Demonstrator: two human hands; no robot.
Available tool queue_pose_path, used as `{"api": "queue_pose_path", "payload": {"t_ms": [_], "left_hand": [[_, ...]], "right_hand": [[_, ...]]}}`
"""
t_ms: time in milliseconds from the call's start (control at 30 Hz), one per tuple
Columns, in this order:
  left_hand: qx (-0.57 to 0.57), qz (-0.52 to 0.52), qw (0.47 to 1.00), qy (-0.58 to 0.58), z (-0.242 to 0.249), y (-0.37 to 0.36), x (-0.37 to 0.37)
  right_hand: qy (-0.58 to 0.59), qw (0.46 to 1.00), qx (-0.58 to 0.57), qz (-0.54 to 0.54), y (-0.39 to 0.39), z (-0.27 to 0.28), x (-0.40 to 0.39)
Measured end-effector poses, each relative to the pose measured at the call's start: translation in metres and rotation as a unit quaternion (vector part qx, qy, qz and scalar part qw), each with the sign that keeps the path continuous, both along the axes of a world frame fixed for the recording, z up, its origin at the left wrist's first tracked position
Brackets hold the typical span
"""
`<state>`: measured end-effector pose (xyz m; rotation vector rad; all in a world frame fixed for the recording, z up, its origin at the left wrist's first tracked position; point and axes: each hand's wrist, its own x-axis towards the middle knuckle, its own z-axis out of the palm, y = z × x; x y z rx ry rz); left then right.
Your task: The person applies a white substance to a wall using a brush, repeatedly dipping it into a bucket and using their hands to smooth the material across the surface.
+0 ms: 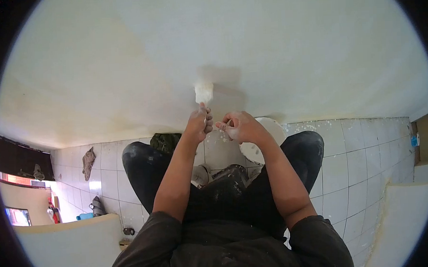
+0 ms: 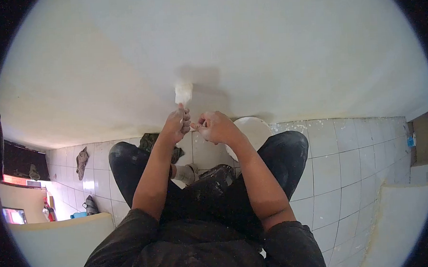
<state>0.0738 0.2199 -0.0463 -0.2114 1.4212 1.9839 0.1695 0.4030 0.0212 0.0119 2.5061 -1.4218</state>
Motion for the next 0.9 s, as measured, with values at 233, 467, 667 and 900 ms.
{"api": "queue_pose_path", "payload": {"t_ms": [233,467,667,900], "left_hand": [[0.251,-0.037,0.963,-0.091,0.127,0.001,-0.045],[0.221,-0.067,0.960,0.160,0.247,0.010,-0.004],[0.091,-0.022,0.974,0.205,0.193,0.043,0.010],[-0.013,-0.008,0.992,0.123,0.047,0.058,0.006]], "right_hand": [[0.009,0.999,-0.028,-0.041,0.011,-0.008,-0.007],[0.017,0.999,-0.025,-0.043,0.018,-0.013,-0.011],[0.022,0.997,-0.029,-0.066,0.020,-0.016,-0.009],[0.055,0.997,0.029,-0.049,0.035,-0.030,-0.010]]}}
